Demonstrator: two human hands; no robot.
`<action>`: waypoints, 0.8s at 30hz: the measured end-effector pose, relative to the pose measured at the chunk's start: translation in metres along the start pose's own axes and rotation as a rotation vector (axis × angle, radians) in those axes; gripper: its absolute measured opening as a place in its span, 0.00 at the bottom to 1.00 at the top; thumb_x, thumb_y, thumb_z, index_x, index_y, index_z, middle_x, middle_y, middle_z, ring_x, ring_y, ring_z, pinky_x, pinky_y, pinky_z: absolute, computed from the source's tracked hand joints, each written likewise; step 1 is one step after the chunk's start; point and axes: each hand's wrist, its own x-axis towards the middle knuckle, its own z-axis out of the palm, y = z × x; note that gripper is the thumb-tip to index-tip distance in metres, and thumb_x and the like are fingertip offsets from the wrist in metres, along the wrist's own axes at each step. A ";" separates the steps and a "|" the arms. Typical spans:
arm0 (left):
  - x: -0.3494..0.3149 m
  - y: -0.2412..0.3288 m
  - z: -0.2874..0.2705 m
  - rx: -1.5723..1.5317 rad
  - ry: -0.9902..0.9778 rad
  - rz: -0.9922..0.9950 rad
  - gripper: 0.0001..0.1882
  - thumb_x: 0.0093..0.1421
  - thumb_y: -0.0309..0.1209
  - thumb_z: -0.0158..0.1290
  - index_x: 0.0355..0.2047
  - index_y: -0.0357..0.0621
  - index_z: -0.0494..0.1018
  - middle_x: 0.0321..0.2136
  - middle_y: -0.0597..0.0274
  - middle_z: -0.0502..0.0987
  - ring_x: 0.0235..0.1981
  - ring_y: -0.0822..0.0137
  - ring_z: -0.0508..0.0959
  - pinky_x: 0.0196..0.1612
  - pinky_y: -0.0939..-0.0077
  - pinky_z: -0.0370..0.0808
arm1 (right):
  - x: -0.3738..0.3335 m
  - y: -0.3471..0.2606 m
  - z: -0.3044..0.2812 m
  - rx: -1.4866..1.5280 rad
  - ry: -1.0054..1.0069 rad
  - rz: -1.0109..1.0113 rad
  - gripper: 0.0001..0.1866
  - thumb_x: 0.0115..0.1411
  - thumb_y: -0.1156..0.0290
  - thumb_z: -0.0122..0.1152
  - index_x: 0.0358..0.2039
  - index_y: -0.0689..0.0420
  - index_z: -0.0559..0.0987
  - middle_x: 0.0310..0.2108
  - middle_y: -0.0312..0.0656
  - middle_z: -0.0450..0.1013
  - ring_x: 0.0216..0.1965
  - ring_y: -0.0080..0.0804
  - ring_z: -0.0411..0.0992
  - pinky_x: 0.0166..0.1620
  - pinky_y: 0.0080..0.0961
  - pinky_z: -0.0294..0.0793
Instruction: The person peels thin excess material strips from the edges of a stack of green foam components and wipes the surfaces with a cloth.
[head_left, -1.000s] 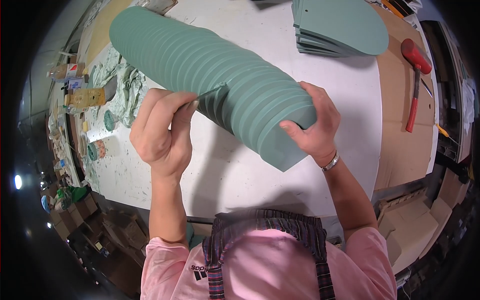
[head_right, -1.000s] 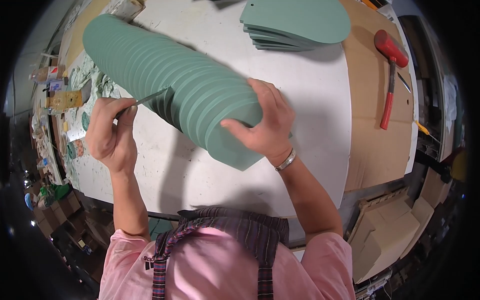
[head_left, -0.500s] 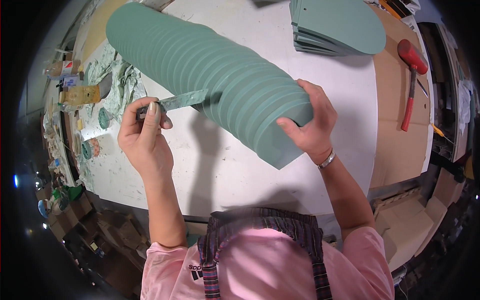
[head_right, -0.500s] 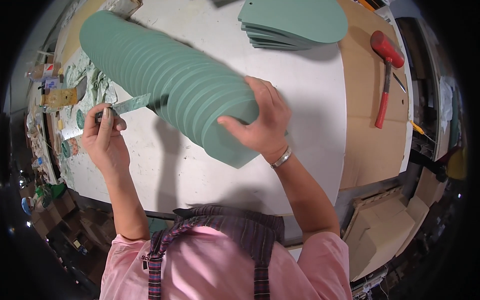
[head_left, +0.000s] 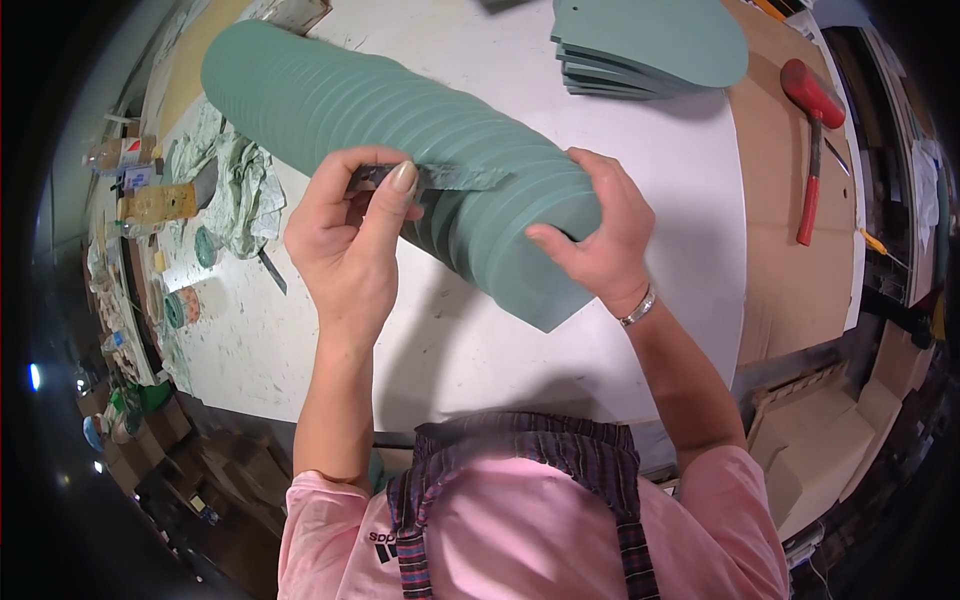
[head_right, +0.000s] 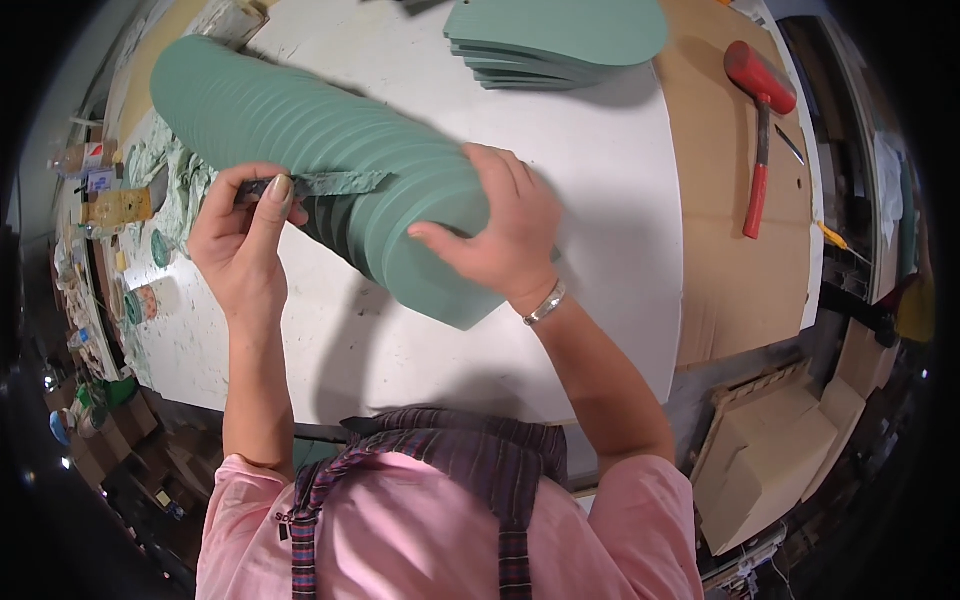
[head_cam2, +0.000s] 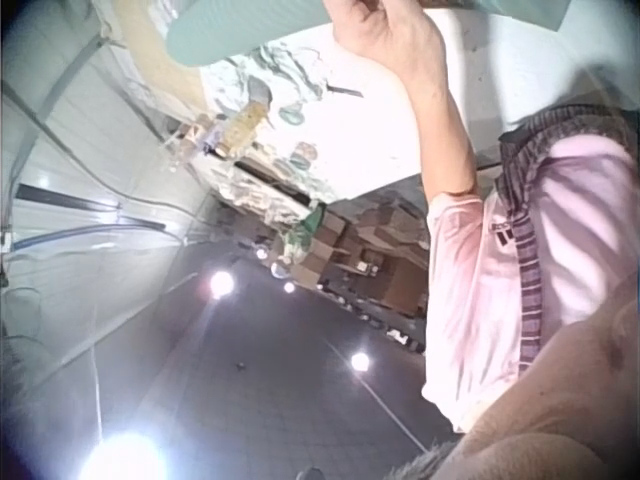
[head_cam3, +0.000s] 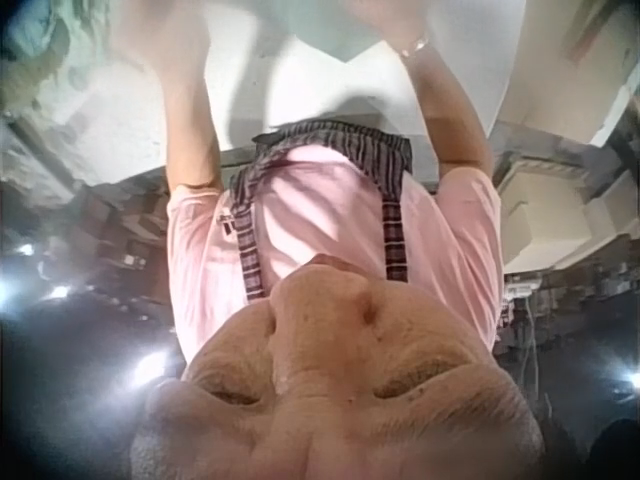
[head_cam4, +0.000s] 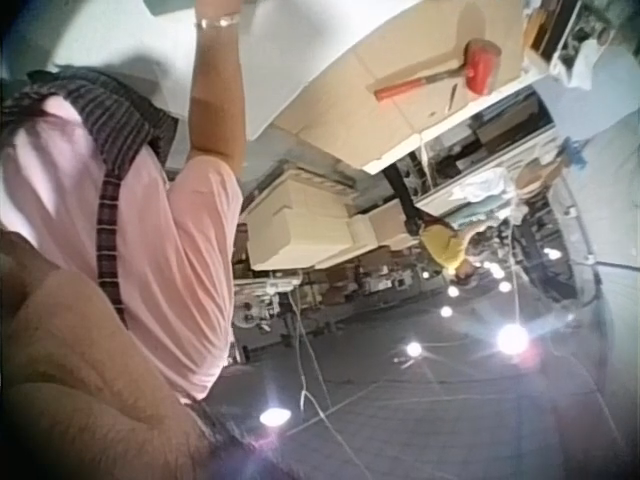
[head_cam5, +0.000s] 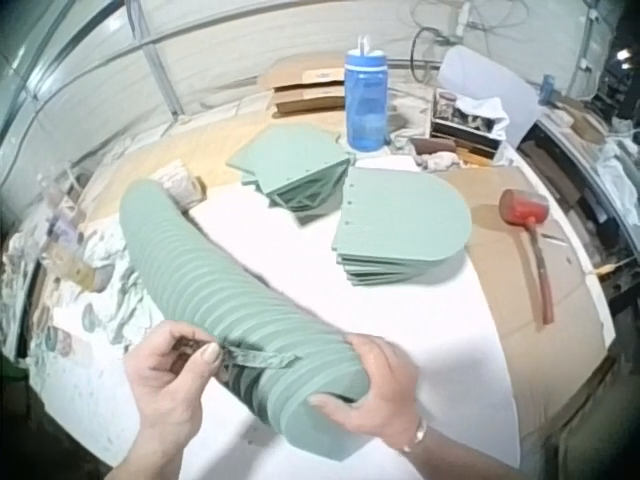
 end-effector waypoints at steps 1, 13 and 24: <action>0.001 -0.001 0.003 0.019 0.001 0.008 0.06 0.62 0.24 0.59 0.37 0.34 0.76 0.27 0.65 0.77 0.24 0.78 0.75 0.29 0.86 0.74 | 0.000 -0.001 0.000 0.000 -0.004 0.000 0.38 0.40 0.46 0.76 0.46 0.60 0.76 0.39 0.45 0.77 0.36 0.43 0.76 0.39 0.33 0.76; 0.008 -0.006 0.014 0.046 -0.012 0.026 0.05 0.62 0.24 0.58 0.37 0.34 0.77 0.26 0.64 0.77 0.24 0.78 0.75 0.29 0.85 0.74 | 0.001 0.002 0.000 -0.044 0.038 -0.070 0.40 0.46 0.39 0.71 0.44 0.64 0.76 0.37 0.48 0.77 0.35 0.44 0.77 0.39 0.33 0.77; 0.015 -0.009 0.010 0.015 0.051 0.009 0.07 0.62 0.24 0.58 0.38 0.33 0.76 0.25 0.63 0.77 0.23 0.77 0.74 0.28 0.86 0.71 | 0.003 0.000 -0.004 -0.038 0.019 -0.058 0.40 0.47 0.39 0.70 0.44 0.65 0.76 0.37 0.50 0.77 0.36 0.46 0.78 0.39 0.34 0.78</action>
